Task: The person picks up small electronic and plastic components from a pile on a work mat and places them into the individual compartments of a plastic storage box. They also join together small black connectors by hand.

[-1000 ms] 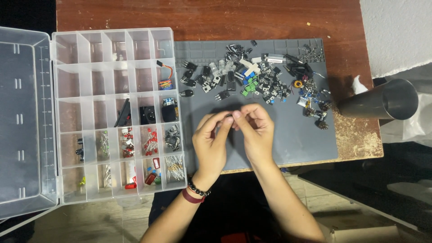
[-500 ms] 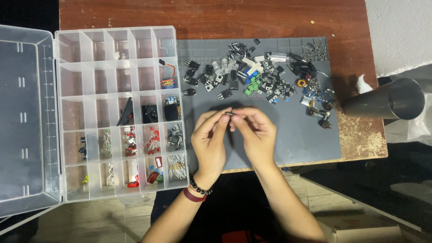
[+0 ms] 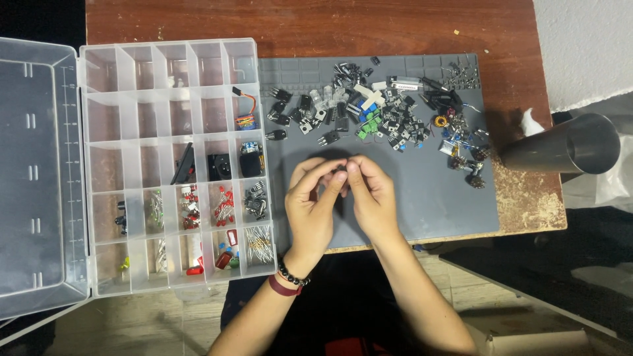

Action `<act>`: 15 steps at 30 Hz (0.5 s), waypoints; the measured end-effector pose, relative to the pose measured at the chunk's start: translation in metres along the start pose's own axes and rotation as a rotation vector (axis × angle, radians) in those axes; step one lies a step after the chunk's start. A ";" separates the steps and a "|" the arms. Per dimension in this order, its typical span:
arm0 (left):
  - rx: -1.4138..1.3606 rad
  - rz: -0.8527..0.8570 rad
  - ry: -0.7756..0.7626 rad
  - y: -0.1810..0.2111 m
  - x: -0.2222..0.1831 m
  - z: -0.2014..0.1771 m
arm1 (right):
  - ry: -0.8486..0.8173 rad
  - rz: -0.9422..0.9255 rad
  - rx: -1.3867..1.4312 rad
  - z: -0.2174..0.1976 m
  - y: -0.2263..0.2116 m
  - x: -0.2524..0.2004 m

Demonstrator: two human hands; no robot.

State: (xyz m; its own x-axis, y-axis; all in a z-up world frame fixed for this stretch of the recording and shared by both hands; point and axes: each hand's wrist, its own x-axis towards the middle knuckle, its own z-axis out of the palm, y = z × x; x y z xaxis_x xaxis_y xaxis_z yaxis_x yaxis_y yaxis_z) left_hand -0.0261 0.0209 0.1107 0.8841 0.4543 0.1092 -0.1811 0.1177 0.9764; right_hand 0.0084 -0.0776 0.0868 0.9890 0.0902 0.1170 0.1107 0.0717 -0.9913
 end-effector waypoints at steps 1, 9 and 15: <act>0.000 0.001 -0.001 0.000 0.000 0.001 | 0.001 -0.001 0.000 -0.001 0.001 -0.001; -0.005 0.006 -0.017 -0.002 0.001 -0.002 | 0.086 -0.143 -0.075 0.012 -0.027 -0.003; 0.040 0.010 -0.001 -0.002 0.001 -0.002 | -0.021 -0.307 -0.272 0.011 -0.038 -0.001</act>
State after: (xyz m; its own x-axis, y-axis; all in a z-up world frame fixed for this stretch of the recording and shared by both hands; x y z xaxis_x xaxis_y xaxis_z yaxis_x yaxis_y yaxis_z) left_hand -0.0261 0.0233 0.1088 0.8827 0.4545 0.1193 -0.1728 0.0779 0.9819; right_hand 0.0026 -0.0690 0.1246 0.9040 0.1263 0.4084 0.4252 -0.1666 -0.8896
